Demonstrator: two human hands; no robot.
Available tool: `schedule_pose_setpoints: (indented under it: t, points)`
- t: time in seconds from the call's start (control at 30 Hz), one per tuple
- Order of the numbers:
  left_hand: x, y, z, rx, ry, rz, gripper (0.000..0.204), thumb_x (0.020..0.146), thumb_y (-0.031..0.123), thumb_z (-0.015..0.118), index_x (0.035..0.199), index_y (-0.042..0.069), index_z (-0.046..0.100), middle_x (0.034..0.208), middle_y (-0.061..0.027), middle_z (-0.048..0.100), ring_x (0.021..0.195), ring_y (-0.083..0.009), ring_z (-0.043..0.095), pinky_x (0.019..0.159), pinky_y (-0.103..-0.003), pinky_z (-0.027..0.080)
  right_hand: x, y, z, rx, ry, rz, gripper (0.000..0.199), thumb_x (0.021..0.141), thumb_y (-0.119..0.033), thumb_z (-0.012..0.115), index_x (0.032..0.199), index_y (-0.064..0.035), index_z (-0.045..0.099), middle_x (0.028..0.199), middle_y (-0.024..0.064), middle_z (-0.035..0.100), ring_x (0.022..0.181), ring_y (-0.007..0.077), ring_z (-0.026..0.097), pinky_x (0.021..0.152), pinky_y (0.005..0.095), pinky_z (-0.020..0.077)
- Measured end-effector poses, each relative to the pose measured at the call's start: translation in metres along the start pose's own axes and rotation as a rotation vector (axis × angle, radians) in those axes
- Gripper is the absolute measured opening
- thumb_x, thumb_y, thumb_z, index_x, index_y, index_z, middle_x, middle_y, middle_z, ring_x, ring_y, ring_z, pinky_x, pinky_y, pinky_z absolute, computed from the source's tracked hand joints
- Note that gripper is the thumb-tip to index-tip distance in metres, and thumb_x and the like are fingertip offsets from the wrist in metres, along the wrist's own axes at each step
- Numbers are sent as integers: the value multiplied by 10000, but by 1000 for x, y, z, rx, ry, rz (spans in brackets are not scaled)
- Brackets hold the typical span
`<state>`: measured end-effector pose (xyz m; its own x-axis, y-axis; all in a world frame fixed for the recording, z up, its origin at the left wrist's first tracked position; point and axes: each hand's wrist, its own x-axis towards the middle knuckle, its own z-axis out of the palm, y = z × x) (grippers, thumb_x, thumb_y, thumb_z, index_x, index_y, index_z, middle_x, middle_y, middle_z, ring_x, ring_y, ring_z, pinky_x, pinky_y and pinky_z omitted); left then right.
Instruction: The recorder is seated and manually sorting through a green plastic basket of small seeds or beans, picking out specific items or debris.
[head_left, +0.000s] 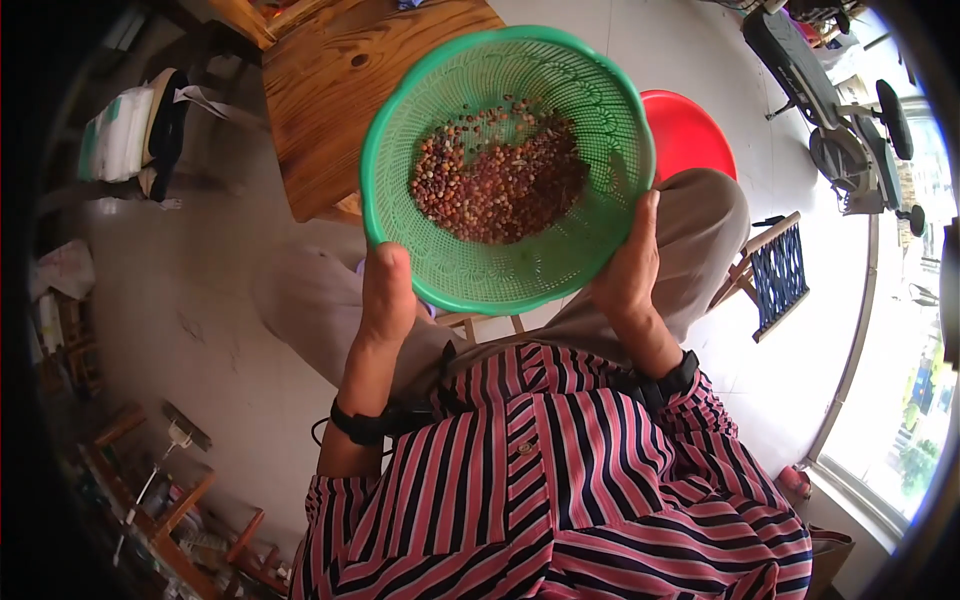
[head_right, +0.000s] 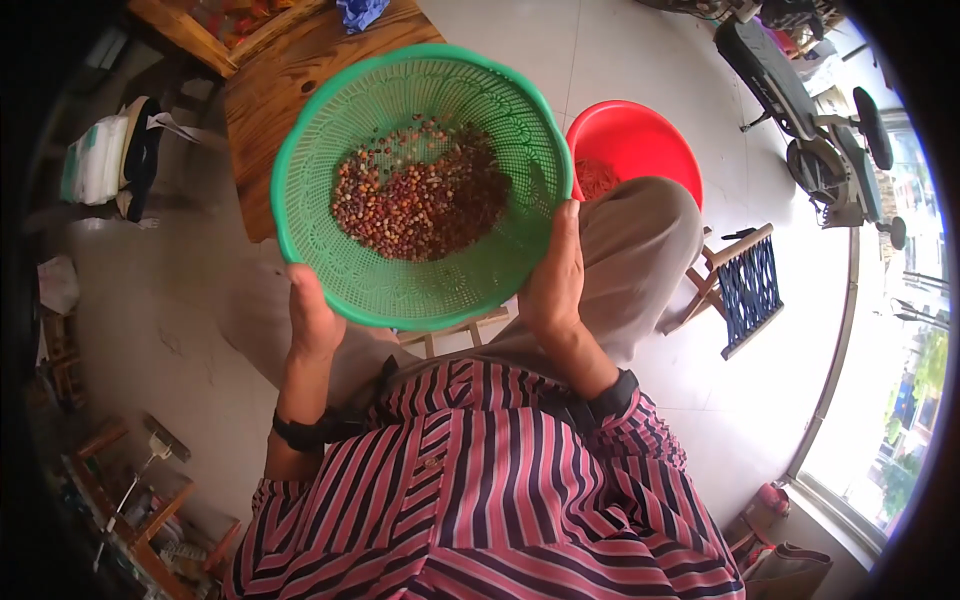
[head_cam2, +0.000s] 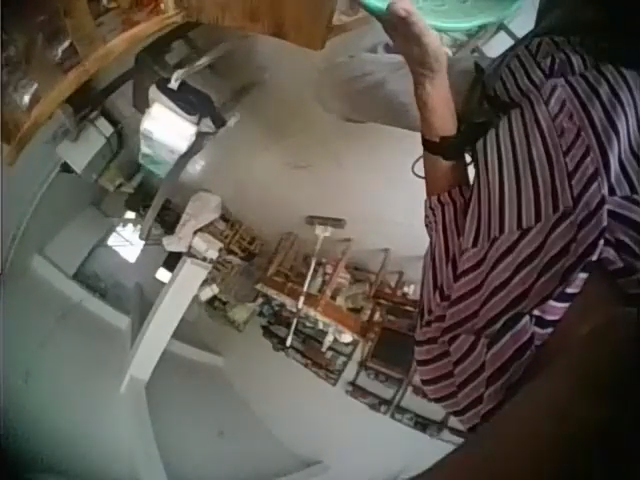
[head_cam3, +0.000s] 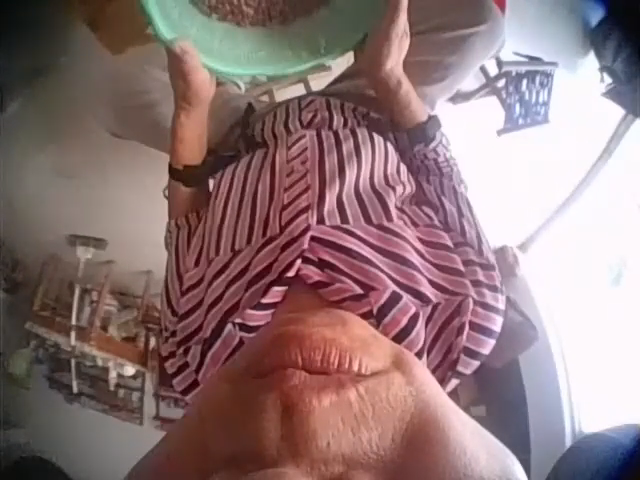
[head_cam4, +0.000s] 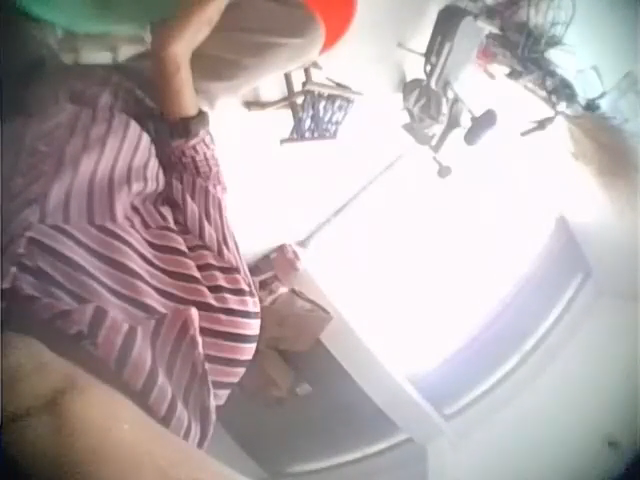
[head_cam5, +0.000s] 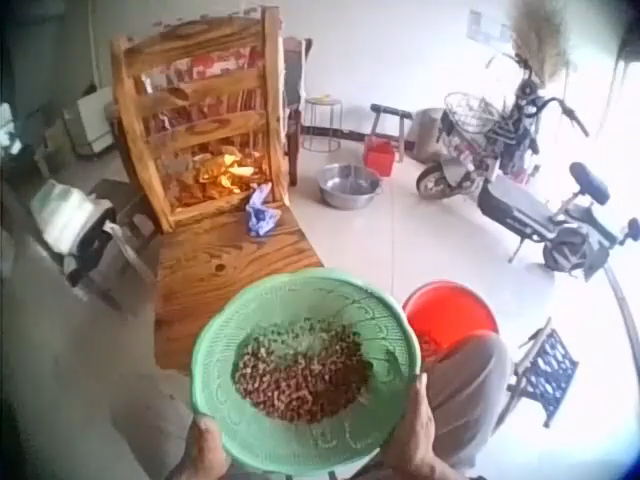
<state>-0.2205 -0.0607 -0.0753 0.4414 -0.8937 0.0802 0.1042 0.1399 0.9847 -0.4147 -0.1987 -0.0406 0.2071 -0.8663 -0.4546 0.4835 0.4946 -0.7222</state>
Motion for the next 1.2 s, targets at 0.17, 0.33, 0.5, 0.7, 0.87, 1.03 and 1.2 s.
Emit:
schedule_pose_setpoints:
  t: [0.17,0.33,0.5,0.7,0.87,1.03,1.2]
  points:
    - [23,-27,2,-1184,257,-604,699,993,524,361,1448,2,270,1459,-106,354,1304,-210,372,1094,-361,300,38,40,-51,-401,-91,-108,470,1013,-470,345,1141,-60,535,930,64,594,790,132,583,685,277,501]
    - [18,-35,8,-263,143,-345,705,988,535,362,1444,4,279,1442,-112,369,1290,-220,388,1072,-373,327,21,22,-30,-209,25,5,556,991,-492,402,1251,-13,511,1080,88,612,923,184,599,822,303,502]
    - [18,-20,-8,-31,-50,-52,702,990,529,357,1443,1,265,1416,-108,394,1268,-215,412,1050,-373,358,9,-2,-17,-97,-87,-61,543,991,-490,401,1271,-37,504,1080,68,590,911,174,595,882,323,493]
    - [25,-47,6,-245,155,-331,672,988,501,407,1448,26,284,1433,-81,384,1287,-201,384,1081,-362,317,22,21,-24,-174,21,57,427,1015,-427,385,1198,-67,522,992,42,562,859,126,538,722,285,471]
    - [23,3,9,-15,73,-142,721,983,561,329,1432,-1,283,1401,-124,413,1216,-221,473,1005,-360,414,4,-9,-6,-243,-12,-74,452,1009,-477,359,1124,-79,540,795,31,571,651,107,547,587,244,468]
    - [26,-12,12,-186,149,-274,730,977,552,371,1441,-3,270,1424,-108,393,1279,-223,414,1066,-377,354,16,-1,-8,-228,9,33,459,1002,-477,378,1142,-72,541,834,35,566,658,113,549,535,242,464]
    - [10,-25,10,-275,175,-374,702,978,536,395,1448,26,282,1441,-100,376,1292,-225,390,1073,-375,332,12,10,-25,-351,23,13,425,1008,-445,396,1145,-74,552,867,22,563,715,87,532,610,218,448]
